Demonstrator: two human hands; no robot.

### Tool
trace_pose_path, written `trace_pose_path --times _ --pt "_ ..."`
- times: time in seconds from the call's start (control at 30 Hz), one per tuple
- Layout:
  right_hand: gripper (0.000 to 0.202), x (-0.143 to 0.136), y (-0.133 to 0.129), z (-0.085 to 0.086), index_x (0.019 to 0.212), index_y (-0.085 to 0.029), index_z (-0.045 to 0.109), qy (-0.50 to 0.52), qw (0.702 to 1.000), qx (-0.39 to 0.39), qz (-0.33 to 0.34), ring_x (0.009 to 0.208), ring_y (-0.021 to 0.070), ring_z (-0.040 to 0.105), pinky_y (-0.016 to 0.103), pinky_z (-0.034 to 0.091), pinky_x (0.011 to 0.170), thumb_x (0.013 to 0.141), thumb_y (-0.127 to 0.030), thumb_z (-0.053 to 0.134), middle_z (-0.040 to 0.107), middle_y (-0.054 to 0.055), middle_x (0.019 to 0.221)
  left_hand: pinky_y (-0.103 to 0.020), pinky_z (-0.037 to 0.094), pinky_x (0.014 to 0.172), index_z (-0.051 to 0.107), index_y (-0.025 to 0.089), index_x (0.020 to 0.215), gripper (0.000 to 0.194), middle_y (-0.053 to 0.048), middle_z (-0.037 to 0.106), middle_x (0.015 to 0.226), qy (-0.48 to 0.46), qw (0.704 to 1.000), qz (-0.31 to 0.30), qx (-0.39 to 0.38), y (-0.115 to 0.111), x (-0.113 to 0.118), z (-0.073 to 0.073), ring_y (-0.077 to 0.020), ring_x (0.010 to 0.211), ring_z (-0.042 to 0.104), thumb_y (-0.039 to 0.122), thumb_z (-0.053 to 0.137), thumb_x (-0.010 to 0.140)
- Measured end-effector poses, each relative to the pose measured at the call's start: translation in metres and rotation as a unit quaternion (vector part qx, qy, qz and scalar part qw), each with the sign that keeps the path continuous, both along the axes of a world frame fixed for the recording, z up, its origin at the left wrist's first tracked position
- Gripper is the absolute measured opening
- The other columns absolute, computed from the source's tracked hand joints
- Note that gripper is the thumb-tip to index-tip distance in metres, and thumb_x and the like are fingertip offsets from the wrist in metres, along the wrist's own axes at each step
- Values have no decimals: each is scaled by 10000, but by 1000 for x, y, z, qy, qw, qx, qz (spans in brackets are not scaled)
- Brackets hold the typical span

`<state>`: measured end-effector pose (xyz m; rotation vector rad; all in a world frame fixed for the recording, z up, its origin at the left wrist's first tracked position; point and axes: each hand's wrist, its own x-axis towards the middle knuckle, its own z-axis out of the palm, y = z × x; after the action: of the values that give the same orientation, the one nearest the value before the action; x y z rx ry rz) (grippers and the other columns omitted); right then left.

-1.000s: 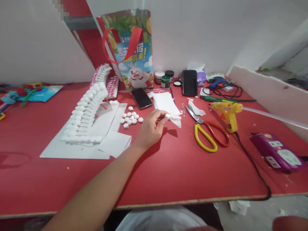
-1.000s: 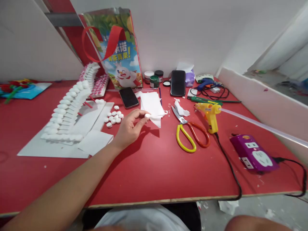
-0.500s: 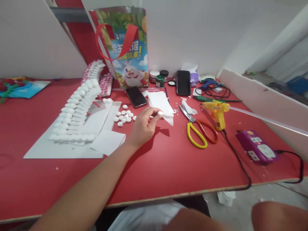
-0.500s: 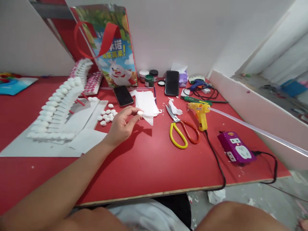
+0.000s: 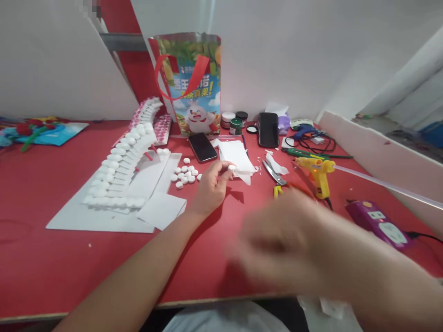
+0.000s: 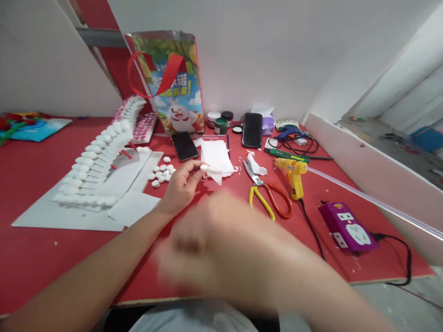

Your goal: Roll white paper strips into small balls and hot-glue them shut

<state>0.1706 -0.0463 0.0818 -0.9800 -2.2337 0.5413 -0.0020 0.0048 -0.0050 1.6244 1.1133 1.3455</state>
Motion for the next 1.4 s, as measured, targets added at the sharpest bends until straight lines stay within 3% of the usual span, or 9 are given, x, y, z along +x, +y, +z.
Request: trace_pose_path --times 0.1,0.23,0.3,0.4,0.57,0.77,0.97,1.2,1.4 --pt "238 0 32 2 981 -186 731 63 993 -23 -100 669 137 633 265 473 624 868 -127 530 726 7 804 -310 519 843 626 176 1025 131 -34 671 882 -69 997 -5 -23 1 -1 2 -172 845 644 293 580 989" --pt "297 2 72 -35 952 -166 679 158 959 -67 -226 774 176 666 297 488 707 757 -94 467 742 44 870 -306 522 857 644 190 1002 199 -13 672 850 -185 977 -69 -79 -4 1 10 -151 820 640 377 684 946" --pt "242 0 75 -55 955 -170 668 162 948 -119 -246 759 191 656 310 482 697 774 -146 510 733 47 844 -328 535 852 667 198 1022 294 -22 676 855 -247 950 -149 -121 -12 5 18 -157 799 640 458 733 902" --pt "171 -7 64 -71 942 -177 680 133 961 -159 -185 827 207 658 311 471 706 794 -219 603 740 61 895 -392 559 861 659 204 947 380 -79 702 980 -256 914 -252 -189 -23 13 30 -217 883 682 536 797 823" --pt "118 -10 56 -65 849 -189 695 129 958 -195 -163 774 197 650 292 448 652 769 -213 611 724 31 813 -398 561 883 645 206 911 389 -98 699 1093 -243 919 -244 -194 -24 16 33 -251 1009 690 550 798 817" --pt "174 -1 67 -55 956 -175 690 290 901 -210 -243 581 116 549 248 425 538 849 -257 581 707 24 824 -340 536 905 687 194 1007 306 -29 701 915 -262 929 -195 -176 -6 0 11 -164 845 677 450 787 874" --pt "434 0 64 -47 1066 -175 632 353 793 -473 -149 537 155 641 293 542 534 950 -592 596 695 42 737 -303 523 826 650 196 1081 213 0 672 857 -101 976 -154 -117 -1 -8 6 -140 778 642 391 637 997" --pt "385 0 54 -46 925 -178 653 257 901 -331 -115 551 156 660 270 524 520 780 -487 830 708 17 720 -302 507 787 673 186 1044 211 -8 666 838 -15 994 -78 -75 -3 -7 11 -152 770 620 381 613 988" --pt "227 -4 51 -57 754 -197 631 146 964 -151 -165 517 137 579 268 423 542 895 -366 685 620 -9 580 -301 529 738 699 182 984 230 -20 690 822 -58 993 -45 -94 -5 -1 13 -153 732 620 402 704 916"
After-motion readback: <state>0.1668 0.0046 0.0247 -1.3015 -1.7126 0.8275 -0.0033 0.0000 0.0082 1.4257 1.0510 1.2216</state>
